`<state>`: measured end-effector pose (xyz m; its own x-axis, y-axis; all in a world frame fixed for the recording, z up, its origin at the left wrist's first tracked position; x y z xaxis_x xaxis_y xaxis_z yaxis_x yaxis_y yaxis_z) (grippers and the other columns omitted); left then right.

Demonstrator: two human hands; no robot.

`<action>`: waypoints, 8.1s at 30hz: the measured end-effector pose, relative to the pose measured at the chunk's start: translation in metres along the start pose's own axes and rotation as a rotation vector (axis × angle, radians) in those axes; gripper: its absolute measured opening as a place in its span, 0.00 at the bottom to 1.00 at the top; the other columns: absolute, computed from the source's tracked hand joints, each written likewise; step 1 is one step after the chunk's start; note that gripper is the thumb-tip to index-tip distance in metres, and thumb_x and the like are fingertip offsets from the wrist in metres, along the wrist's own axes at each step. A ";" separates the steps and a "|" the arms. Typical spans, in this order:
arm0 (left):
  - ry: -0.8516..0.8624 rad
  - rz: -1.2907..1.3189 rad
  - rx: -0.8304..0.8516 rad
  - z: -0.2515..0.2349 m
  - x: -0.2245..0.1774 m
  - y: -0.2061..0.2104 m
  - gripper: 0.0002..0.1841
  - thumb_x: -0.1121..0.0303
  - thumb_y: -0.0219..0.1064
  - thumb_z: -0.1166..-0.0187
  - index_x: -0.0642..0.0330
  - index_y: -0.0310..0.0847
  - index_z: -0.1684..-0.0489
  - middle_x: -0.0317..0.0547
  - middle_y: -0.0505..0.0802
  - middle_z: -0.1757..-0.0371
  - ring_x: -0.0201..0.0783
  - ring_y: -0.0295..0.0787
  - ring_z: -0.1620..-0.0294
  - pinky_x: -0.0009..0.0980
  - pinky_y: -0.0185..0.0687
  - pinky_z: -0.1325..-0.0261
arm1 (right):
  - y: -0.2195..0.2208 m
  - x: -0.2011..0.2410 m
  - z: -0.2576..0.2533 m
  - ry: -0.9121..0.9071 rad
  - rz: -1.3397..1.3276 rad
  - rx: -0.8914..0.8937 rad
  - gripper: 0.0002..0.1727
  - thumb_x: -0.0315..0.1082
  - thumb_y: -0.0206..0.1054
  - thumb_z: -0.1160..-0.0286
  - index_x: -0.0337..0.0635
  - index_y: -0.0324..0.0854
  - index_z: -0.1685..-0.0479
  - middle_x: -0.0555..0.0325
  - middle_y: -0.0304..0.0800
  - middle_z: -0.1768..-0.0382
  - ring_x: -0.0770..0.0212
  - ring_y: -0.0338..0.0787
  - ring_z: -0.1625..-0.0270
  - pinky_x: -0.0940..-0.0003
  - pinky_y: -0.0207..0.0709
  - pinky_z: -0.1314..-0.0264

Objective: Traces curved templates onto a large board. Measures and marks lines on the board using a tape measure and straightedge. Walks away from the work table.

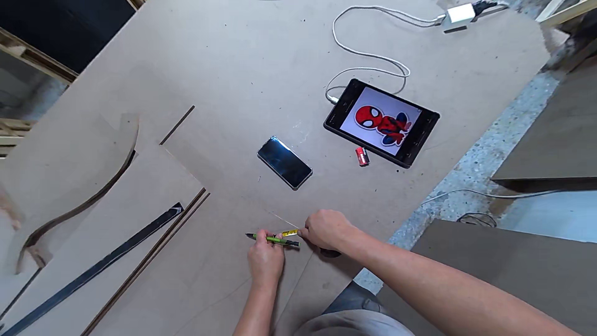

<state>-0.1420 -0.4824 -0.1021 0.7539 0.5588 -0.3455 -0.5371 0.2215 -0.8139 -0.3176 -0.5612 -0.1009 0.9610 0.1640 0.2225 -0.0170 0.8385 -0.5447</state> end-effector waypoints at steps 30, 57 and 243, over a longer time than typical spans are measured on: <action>0.036 0.891 -0.188 0.012 0.036 -0.002 0.07 0.72 0.73 0.22 0.64 0.91 0.52 0.47 0.96 0.67 0.40 0.96 0.67 0.36 0.96 0.57 | -0.009 0.000 -0.007 -0.021 -0.002 -0.014 0.30 0.68 0.57 0.21 0.54 0.88 0.73 0.57 0.90 0.69 0.51 0.92 0.60 0.44 0.82 0.62; 0.009 0.450 -0.225 -0.002 0.016 0.006 0.06 0.64 0.78 0.26 0.48 0.87 0.70 0.31 0.90 0.76 0.31 0.88 0.71 0.37 0.84 0.62 | -0.010 0.006 0.000 0.006 0.021 -0.037 0.29 0.65 0.56 0.19 0.51 0.88 0.71 0.54 0.91 0.67 0.48 0.92 0.58 0.42 0.82 0.62; 0.668 0.180 0.193 0.054 0.196 -0.042 0.07 0.67 0.72 0.27 0.53 0.82 0.74 0.35 0.86 0.78 0.30 0.83 0.76 0.32 0.76 0.72 | 0.229 0.195 0.110 0.351 -0.419 -0.088 0.36 0.62 0.46 0.12 0.50 0.79 0.87 0.53 0.84 0.78 0.50 0.88 0.67 0.46 0.75 0.69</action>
<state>0.0079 -0.3389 -0.1100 0.6849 0.0054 -0.7286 -0.6856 0.3435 -0.6419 -0.1642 -0.2800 -0.0929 0.9153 -0.3697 0.1597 0.3949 0.7457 -0.5366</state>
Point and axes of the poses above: each hand's wrist, its own z-axis away from the middle knuckle, its own y-axis out of the palm, x = y × z, the point moved 4 cm from there along -z, towards the middle knuckle
